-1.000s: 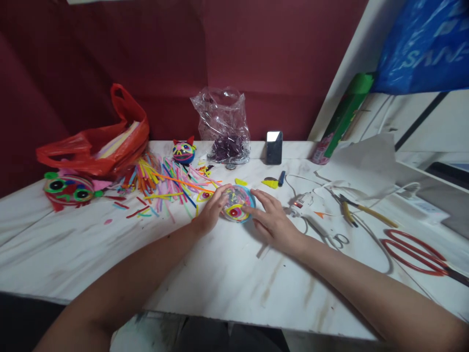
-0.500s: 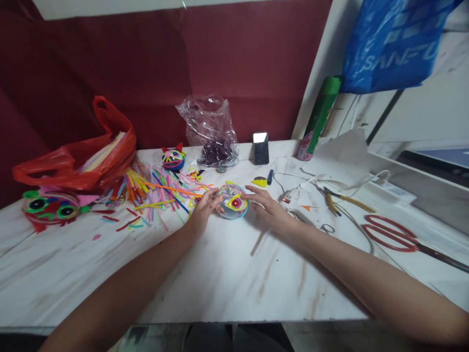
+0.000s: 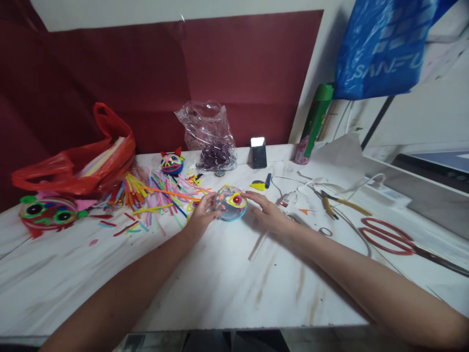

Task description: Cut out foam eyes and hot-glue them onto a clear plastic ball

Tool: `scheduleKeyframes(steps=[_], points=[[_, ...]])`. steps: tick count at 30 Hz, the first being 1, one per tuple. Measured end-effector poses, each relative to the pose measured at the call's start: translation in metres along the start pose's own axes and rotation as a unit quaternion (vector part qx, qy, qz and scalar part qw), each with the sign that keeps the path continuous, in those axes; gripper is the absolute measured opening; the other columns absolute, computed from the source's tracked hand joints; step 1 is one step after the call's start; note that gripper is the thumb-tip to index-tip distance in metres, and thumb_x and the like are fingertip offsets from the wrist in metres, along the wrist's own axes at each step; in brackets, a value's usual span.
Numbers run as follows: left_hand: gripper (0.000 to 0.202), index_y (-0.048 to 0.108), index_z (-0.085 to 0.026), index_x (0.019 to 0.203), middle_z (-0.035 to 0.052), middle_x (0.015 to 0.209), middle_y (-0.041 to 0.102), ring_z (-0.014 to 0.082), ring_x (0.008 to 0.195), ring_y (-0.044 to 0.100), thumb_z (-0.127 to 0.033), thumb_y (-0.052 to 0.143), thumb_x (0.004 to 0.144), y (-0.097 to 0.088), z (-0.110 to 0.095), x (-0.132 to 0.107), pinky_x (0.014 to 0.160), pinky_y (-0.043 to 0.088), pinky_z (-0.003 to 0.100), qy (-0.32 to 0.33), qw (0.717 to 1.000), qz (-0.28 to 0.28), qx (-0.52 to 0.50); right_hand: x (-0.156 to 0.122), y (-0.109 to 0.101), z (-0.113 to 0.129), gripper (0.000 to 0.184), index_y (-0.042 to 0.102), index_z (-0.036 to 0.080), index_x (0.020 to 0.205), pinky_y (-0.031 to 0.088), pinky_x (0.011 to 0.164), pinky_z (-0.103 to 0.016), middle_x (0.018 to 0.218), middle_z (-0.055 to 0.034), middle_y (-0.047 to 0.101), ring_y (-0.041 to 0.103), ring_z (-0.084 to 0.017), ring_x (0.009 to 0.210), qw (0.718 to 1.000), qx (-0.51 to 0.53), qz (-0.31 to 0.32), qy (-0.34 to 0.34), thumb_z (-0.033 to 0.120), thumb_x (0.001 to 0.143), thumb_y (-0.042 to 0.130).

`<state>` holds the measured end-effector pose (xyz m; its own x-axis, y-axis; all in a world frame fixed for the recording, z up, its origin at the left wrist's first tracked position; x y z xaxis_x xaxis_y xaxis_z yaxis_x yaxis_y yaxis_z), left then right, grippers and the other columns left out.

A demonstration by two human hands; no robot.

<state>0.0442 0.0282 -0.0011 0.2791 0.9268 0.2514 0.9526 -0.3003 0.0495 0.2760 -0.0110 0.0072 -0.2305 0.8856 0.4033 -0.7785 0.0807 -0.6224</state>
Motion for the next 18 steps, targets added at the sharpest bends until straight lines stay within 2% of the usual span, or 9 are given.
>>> scheduleKeyframes(steps=[8, 18], points=[[0.061, 0.053, -0.02, 0.12, 0.0102, 0.124, 0.057, 0.0286, 0.122, 0.047, -0.03, 0.076, 0.064, 0.0007, 0.0008, -0.0003, 0.097, 0.042, 0.038, -0.005, 1.0, 0.003, -0.004, -0.0016, 0.0021, -0.0008, 0.051, 0.053, 0.029, 0.13, 0.033, 0.112, -0.05, 0.137, -0.0043, 0.054, 0.046, -0.023, 0.13, 1.0, 0.022, -0.008, -0.01, 0.016, 0.082, 0.046], [0.062, 0.053, -0.02, 0.121, 0.0101, 0.126, 0.057, 0.029, 0.122, 0.047, -0.028, 0.076, 0.063, -0.001, 0.0035, 0.0003, 0.096, 0.042, 0.038, -0.003, 1.0, 0.014, -0.005, -0.0025, 0.0004, 0.0046, 0.052, 0.052, 0.027, 0.133, 0.037, 0.109, -0.05, 0.138, -0.0051, 0.054, 0.048, -0.024, 0.128, 0.999, 0.03, 0.002, 0.016, 0.017, 0.082, 0.047]])
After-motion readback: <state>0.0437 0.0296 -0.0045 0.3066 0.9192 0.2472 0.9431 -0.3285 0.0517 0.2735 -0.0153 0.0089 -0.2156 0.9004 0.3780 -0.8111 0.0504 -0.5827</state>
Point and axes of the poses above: each hand's wrist, its own x-axis towards the middle knuckle, its own y-axis out of the palm, z = x × y, the point moved 1 cm from there along x, towards the middle knuckle
